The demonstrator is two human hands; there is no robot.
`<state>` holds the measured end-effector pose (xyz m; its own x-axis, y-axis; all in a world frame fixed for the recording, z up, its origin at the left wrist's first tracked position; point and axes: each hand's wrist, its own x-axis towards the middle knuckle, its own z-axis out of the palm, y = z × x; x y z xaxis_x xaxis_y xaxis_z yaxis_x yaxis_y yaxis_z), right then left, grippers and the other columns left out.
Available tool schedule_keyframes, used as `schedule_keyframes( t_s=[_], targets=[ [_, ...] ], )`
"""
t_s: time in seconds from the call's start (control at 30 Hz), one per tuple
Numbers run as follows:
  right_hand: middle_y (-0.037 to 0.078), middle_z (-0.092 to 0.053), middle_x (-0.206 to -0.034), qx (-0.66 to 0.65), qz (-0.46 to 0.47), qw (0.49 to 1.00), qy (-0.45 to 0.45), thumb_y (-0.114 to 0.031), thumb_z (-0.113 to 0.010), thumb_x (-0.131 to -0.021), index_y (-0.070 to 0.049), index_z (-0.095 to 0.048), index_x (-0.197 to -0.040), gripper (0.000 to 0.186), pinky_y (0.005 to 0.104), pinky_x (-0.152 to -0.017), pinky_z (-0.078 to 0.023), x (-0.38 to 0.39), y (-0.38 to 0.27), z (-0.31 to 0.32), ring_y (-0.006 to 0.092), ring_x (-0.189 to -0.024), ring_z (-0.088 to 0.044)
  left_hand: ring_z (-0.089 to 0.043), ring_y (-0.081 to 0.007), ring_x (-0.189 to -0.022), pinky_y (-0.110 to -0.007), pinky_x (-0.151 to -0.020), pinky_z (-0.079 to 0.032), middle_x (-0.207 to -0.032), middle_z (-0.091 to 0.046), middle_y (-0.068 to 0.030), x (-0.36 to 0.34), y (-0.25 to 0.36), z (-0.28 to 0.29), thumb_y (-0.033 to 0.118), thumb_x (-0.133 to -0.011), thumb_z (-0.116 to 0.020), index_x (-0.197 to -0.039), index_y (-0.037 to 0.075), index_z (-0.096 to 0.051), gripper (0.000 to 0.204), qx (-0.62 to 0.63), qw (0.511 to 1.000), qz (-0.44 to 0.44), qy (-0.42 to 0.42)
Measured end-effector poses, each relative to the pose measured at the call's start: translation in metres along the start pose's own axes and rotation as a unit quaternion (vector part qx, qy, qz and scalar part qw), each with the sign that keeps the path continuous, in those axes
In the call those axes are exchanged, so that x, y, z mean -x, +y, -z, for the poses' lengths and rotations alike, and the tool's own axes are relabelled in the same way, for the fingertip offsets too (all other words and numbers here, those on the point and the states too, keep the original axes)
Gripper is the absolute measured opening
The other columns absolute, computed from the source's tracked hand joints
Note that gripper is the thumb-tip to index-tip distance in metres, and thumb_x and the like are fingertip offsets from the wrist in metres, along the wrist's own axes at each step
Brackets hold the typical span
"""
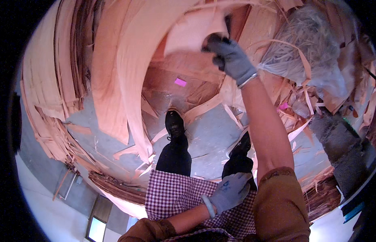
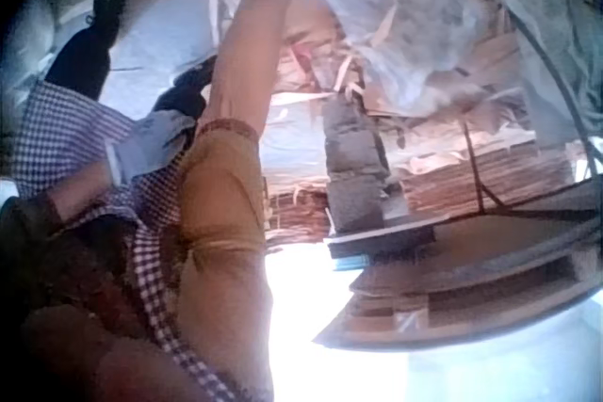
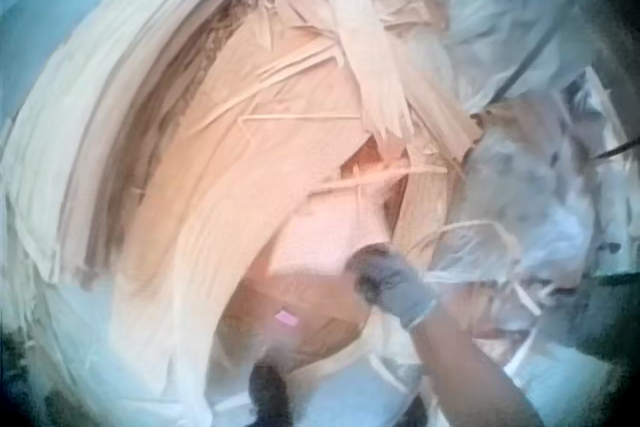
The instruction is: The person cuts thin sheets of wood veneer using a utility knife, trimming long strips from the edge of large sheets and measuring sections against a metal ruler.
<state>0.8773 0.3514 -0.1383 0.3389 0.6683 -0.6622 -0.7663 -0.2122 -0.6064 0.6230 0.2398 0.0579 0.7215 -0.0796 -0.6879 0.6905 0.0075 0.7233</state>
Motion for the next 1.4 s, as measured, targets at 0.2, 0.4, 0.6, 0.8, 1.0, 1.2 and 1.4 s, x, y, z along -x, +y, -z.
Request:
schedule_keyframes(
  t_s=[0.2,0.4,0.6,0.8,1.0,1.2,1.4],
  targets=[
    [0.018,-0.064,-0.087,0.543,0.169,0.796,0.207,-0.016,-0.055,-0.075,-0.010,-0.064,-0.103,0.029,0.0398,-0.061,-0.048,-0.027,0.105,0.029,0.0327,-0.067,-0.058,-0.057,-0.0381,-0.091,-0.045,-0.077,-0.045,-0.104,-0.058,-0.0222,-0.003,0.006,0.012,0.017,-0.079,-0.059,-0.110,-0.001,-0.053,0.036,0.002,0.998,0.016,-0.054],
    [0.016,-0.063,-0.097,0.441,0.092,0.892,0.026,-0.013,-0.050,-0.075,-0.014,-0.064,-0.108,0.036,0.0405,-0.080,-0.048,-0.065,0.095,-0.035,0.0336,-0.091,-0.059,-0.058,-0.0323,-0.084,-0.043,-0.071,-0.045,-0.092,-0.058,-0.0148,0.007,-0.004,0.007,0.019,-0.083,-0.056,-0.102,0.004,-0.054,0.024,-0.103,0.991,-0.062,0.058],
    [0.010,-0.053,-0.125,0.767,0.186,0.607,-0.097,-0.015,-0.049,-0.085,-0.016,-0.056,-0.119,0.035,0.0401,-0.087,-0.049,-0.076,0.097,-0.041,0.0297,-0.112,-0.053,-0.058,-0.0312,-0.084,-0.043,-0.072,-0.045,-0.096,-0.059,-0.0148,0.004,0.000,0.010,0.020,-0.084,-0.056,-0.103,0.004,-0.054,0.024,-0.038,0.995,-0.043,0.076],
    [0.009,-0.049,-0.127,0.824,0.136,0.537,-0.118,-0.017,-0.047,-0.088,-0.017,-0.053,-0.122,0.034,0.0405,-0.082,-0.053,-0.063,0.085,-0.044,0.0278,-0.116,-0.051,-0.058,-0.0328,-0.085,-0.044,-0.073,-0.045,-0.097,-0.059,-0.0153,0.000,0.000,0.013,0.018,-0.084,-0.055,-0.108,0.004,-0.053,0.028,-0.059,0.998,0.002,-0.002],
    [0.010,-0.057,-0.106,0.810,0.195,0.528,-0.164,-0.009,-0.053,-0.081,-0.012,-0.057,-0.097,0.017,0.0396,-0.078,-0.052,-0.027,0.053,-0.037,0.0291,-0.103,-0.055,-0.057,-0.0364,-0.091,-0.044,-0.079,-0.044,-0.104,-0.059,-0.0200,-0.001,0.004,0.016,0.016,-0.083,-0.055,-0.112,0.000,-0.053,0.033,0.013,1.000,-0.003,0.026],
    [0.012,-0.058,-0.098,0.752,0.306,0.559,-0.170,-0.006,-0.058,-0.078,-0.009,-0.056,-0.089,0.012,0.0394,-0.077,-0.051,0.032,0.001,-0.045,0.0309,-0.092,-0.058,-0.058,-0.0371,-0.089,-0.043,-0.079,-0.046,-0.102,-0.059,-0.0214,-0.007,0.007,0.016,0.014,-0.086,-0.052,-0.112,0.000,-0.055,0.030,-0.003,0.999,0.004,0.039],
    [0.015,-0.056,-0.082,0.609,0.363,0.678,-0.193,-0.013,-0.062,-0.080,-0.006,-0.058,-0.085,0.008,0.0392,-0.069,-0.046,0.078,-0.106,-0.072,0.0340,-0.078,-0.057,-0.060,-0.0206,-0.090,-0.032,-0.081,-0.048,-0.103,-0.061,-0.0111,-0.008,-0.041,0.023,0.016,-0.090,-0.057,-0.117,-0.002,-0.055,0.032,0.113,0.932,-0.080,0.335]
  ],
)
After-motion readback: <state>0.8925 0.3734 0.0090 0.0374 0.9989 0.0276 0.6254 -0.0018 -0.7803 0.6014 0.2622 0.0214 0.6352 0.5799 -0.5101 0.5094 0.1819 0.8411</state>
